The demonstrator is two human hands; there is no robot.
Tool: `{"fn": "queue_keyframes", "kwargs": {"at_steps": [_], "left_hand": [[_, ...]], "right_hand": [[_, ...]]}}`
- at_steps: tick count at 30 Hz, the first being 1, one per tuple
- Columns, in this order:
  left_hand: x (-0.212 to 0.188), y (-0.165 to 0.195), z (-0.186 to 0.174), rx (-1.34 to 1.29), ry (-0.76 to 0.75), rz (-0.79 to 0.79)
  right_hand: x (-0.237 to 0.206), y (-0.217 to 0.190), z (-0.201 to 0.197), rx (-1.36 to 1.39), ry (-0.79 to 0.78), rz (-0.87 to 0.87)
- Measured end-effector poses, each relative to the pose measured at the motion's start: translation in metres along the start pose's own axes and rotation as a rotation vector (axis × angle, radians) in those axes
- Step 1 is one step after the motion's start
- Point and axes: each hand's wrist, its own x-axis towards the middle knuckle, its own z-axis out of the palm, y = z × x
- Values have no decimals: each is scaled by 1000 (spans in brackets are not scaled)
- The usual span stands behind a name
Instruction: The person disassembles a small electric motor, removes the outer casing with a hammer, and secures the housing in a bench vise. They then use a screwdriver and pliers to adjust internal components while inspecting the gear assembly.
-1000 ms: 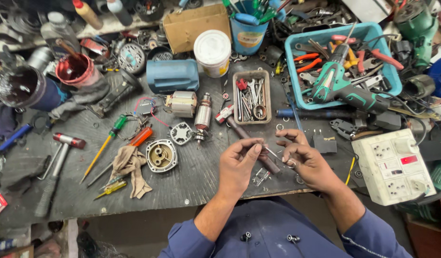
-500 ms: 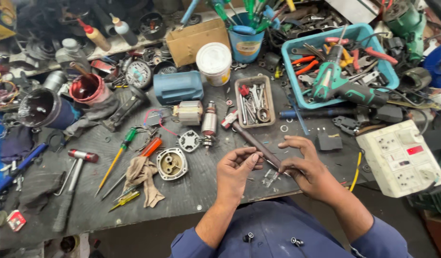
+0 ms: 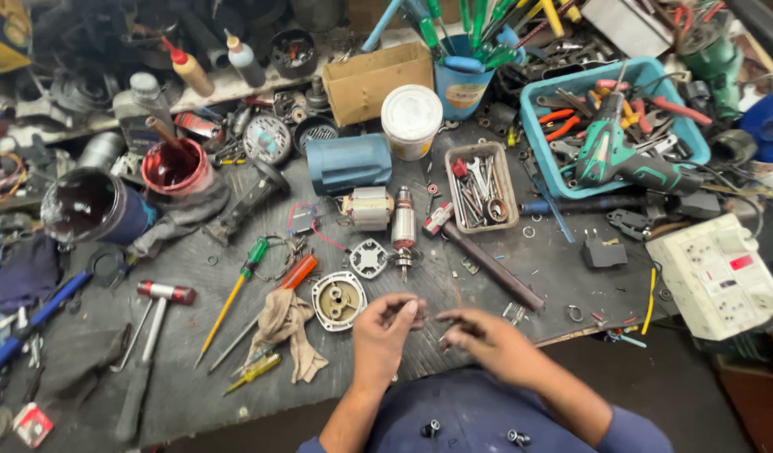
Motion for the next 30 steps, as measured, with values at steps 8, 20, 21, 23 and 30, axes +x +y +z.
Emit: {"fn": "queue_keyframes", "kwargs": {"at_steps": [8, 20, 21, 23, 30], "left_hand": [[-3, 12, -29, 347, -34, -18], [4, 59, -35, 925, -56, 324], [3, 59, -34, 956, -100, 375], [-2, 54, -27, 925, -247, 532], [-9, 20, 16, 962, -418, 601]], "right_hand": [[6, -14, 52, -224, 67, 67], [1, 30, 52, 338, 72, 120], [1, 38, 49, 459, 88, 140], [1, 48, 43, 630, 90, 140], [8, 40, 14, 455, 16, 95]]}}
